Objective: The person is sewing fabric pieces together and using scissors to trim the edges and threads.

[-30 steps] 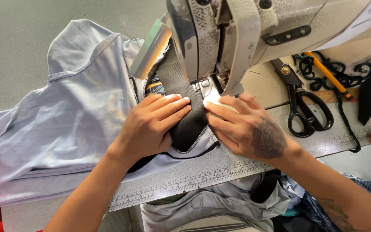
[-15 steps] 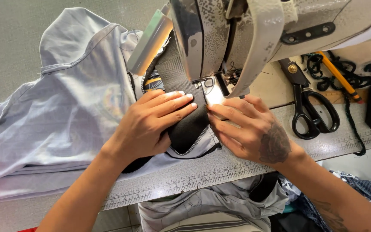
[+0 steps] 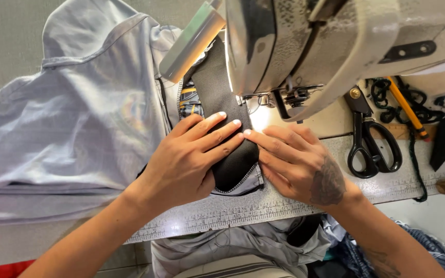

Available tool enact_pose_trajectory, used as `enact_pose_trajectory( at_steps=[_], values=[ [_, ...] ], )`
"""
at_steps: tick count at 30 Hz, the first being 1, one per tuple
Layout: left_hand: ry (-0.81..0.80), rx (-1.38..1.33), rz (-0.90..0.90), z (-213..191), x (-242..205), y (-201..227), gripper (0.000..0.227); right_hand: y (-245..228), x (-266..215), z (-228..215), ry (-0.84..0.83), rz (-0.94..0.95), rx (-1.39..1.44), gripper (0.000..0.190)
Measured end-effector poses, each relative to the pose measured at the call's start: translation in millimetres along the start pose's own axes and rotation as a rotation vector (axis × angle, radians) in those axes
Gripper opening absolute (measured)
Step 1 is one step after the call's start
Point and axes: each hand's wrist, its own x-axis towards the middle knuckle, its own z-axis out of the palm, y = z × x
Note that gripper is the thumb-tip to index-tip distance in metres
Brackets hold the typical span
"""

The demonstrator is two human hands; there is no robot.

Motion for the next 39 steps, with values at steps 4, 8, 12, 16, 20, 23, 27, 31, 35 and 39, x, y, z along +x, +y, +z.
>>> enact_pose_trajectory(
  at_steps=[4,8,12,16,20,23,27,31,35,39],
  values=[
    [0.016,-0.021,0.018,-2,-6,-3,0.050,-5,-1,-2,-0.027,-0.010,-0.027,0.015],
    [0.030,-0.027,0.007,1,-11,-7,0.052,-9,1,-3,-0.062,0.023,-0.030,0.019],
    [0.051,-0.050,0.004,4,-14,-15,0.049,-10,5,-3,-0.073,0.040,-0.029,0.018],
    [0.047,-0.070,0.029,5,-11,-25,0.045,-6,10,-3,-0.090,0.057,-0.053,0.019],
    [0.060,-0.099,0.049,5,-2,-36,0.041,3,14,-2,-0.105,0.066,-0.075,0.023],
    [0.033,-0.086,0.060,5,2,-47,0.044,9,23,-2,-0.083,0.051,-0.018,0.020],
    [0.035,-0.101,0.093,2,7,-53,0.043,12,24,1,-0.068,0.066,0.075,0.020],
    [-0.019,-0.180,0.008,-34,10,-31,0.041,13,22,4,-0.022,0.076,0.109,0.017],
    [0.121,-0.228,0.016,-45,3,26,0.021,14,16,8,-0.042,0.120,0.161,0.020],
    [0.044,0.253,-0.036,-10,-6,48,0.017,10,20,6,-0.002,0.084,0.174,0.014]
  ],
)
